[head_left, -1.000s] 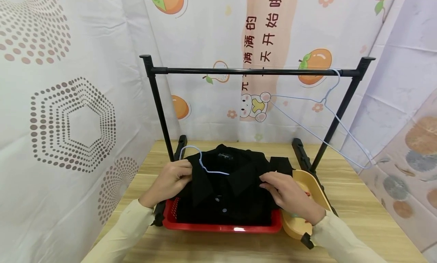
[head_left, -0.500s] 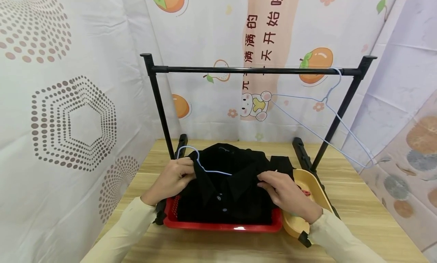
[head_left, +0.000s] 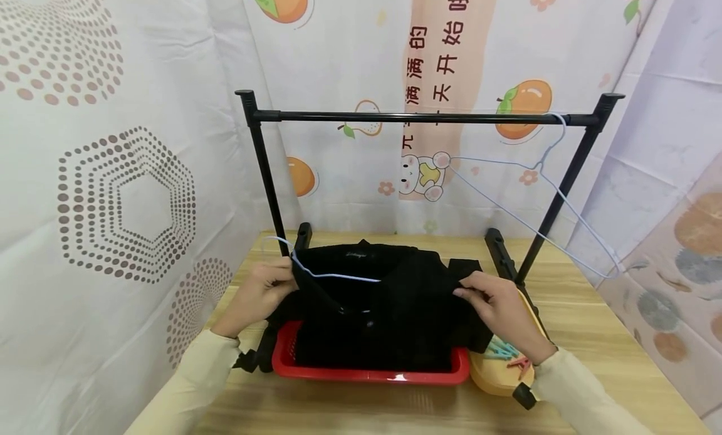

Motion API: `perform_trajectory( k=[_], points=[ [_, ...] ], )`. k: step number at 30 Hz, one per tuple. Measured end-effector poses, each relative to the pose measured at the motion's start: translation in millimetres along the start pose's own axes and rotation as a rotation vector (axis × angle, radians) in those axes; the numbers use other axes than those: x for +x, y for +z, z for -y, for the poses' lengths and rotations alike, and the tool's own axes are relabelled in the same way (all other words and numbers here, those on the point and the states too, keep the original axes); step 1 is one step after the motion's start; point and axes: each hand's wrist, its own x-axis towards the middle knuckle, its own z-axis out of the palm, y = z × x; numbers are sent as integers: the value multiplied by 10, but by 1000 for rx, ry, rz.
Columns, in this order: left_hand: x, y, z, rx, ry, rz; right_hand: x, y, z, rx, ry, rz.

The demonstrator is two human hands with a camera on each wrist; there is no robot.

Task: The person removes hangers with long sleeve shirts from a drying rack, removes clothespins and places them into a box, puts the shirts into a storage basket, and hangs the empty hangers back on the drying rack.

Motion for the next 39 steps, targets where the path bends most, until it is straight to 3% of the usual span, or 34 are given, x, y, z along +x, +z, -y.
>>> perform_trajectory(
  k=[5, 11, 15, 21, 23, 28, 34, 39],
  points=[
    [0, -48, 35, -15, -32, -27, -36, -20, -69, -59, 104, 60],
    [2, 33, 62, 45, -27, -47, 32, 6, 98, -68, 137, 97],
    [6, 50, 72, 76, -16, -67, 100, 2, 258, 31, 140, 114],
    [12, 23, 55, 73, -22, -81, 132, 101, 336, 120, 28, 112],
    [5, 17, 44, 54, -39, -93, 107, 125, 323, 188, 54, 104],
    [-10, 26, 13, 5, -64, -138, 25, 156, 244, 300, 216, 128],
    [9, 69, 12, -27, -44, -140, -7, 291, 181, 199, 262, 206],
    [21, 81, 12, -46, -57, -123, 13, 418, 214, 187, 188, 297]
  ],
)
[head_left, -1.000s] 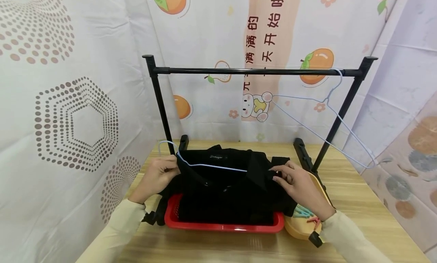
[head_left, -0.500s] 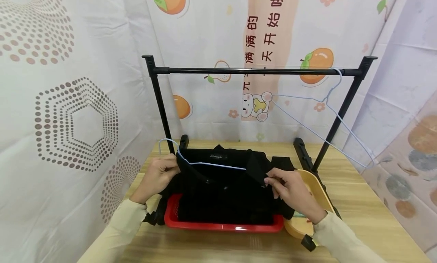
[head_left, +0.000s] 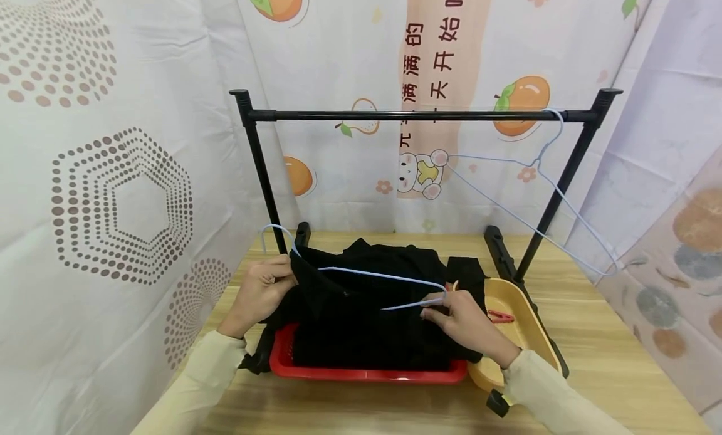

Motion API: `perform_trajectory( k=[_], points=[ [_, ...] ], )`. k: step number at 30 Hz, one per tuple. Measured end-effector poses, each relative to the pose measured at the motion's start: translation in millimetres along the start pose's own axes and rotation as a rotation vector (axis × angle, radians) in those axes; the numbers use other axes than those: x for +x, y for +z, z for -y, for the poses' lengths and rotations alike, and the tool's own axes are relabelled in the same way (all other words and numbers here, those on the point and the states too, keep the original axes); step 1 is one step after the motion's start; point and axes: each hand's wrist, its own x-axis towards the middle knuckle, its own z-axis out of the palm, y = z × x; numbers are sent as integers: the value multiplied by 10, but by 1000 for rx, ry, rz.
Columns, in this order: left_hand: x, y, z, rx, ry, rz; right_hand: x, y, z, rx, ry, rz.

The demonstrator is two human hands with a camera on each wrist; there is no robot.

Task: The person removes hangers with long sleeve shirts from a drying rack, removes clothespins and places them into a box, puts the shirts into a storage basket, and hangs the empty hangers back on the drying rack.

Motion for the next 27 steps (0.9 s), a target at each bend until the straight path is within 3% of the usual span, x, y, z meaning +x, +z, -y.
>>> perform_trajectory(
  k=[6, 11, 17, 22, 27],
  points=[
    [2, 18, -19, 1, 10, 5, 19, 20, -2, -26, -7, 61],
    [4, 23, 3, 18, 35, -3, 52, -89, 22, 17, 66, 20],
    [-1, 21, 12, 35, 1, 21, 97, -286, 99, 155, 147, -66],
    [-4, 32, 20, 60, -1, 31, 124, -384, 209, 162, 69, -97],
    [5, 69, 23, 91, 27, 28, 149, -374, 320, -7, -133, -95]
  ],
)
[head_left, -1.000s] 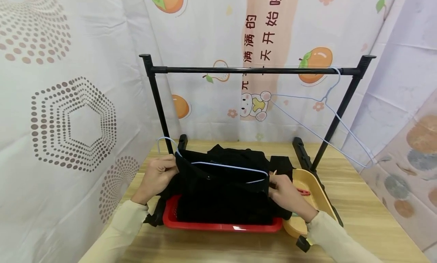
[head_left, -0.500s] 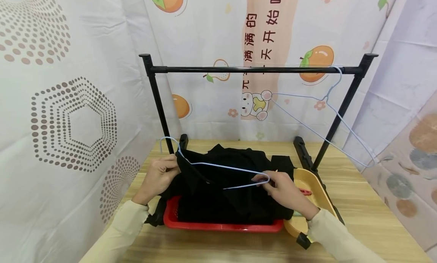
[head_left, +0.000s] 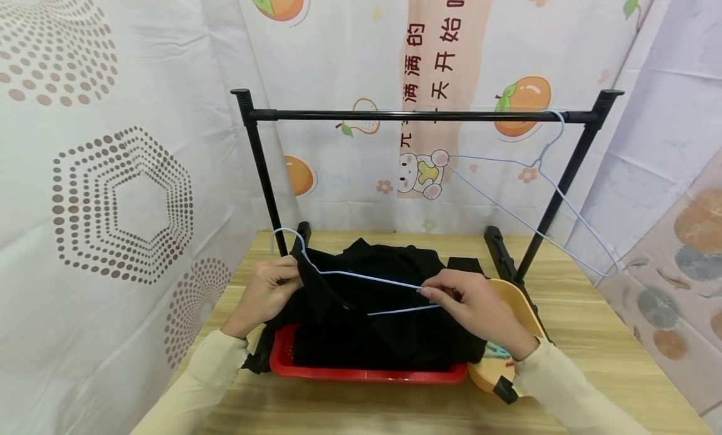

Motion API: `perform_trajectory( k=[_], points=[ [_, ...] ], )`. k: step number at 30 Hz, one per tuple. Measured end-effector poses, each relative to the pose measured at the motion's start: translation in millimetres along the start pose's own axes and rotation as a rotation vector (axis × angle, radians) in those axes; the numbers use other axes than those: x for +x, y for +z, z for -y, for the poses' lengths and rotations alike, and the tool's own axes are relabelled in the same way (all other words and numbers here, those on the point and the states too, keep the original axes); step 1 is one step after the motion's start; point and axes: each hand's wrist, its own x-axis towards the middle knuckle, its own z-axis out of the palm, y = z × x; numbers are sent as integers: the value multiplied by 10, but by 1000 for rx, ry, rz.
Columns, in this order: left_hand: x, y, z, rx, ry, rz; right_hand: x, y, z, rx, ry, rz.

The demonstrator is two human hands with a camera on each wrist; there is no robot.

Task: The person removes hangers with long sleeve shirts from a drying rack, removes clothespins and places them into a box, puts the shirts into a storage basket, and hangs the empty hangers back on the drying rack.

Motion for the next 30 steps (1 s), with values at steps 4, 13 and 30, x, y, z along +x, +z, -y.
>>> perform_trajectory(
  k=[4, 13, 30],
  points=[
    [-4, 36, -7, 4, 13, -1, 17, 53, 39, -76, -150, -21],
    [13, 68, -44, 2, 62, 55, -3, 107, 36, -143, -192, -17],
    [-77, -18, -14, -29, -44, 97, -123, 27, -105, -147, -155, -142]
  ],
)
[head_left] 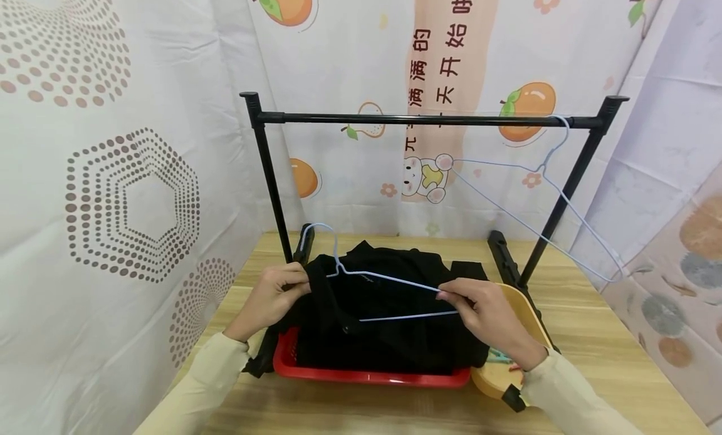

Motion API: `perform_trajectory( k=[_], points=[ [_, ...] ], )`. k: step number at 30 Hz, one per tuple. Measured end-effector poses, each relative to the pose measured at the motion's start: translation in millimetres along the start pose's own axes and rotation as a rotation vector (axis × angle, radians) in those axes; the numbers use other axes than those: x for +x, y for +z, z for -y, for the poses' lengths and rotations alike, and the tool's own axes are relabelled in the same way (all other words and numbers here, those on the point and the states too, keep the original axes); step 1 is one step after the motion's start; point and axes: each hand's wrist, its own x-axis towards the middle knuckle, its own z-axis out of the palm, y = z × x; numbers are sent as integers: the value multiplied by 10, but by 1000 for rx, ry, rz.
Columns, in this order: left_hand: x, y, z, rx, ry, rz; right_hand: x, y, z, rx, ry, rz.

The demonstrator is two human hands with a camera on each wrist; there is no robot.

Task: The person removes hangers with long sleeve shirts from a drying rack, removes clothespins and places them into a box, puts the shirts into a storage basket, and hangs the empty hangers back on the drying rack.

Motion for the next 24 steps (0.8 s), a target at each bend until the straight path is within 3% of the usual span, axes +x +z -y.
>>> perform_trajectory(
  k=[6, 16, 24],
  points=[
    [-63, -7, 56, 20, 19, -28, -51, -115, -51, -42, 39, -23],
    [-161, -62, 69, -1, -47, 19, -195, -269, -230, -80, 46, -94],
    [-247, -64, 115, 21, -58, -5, -279, -360, -365, -113, 47, -124]
  ],
)
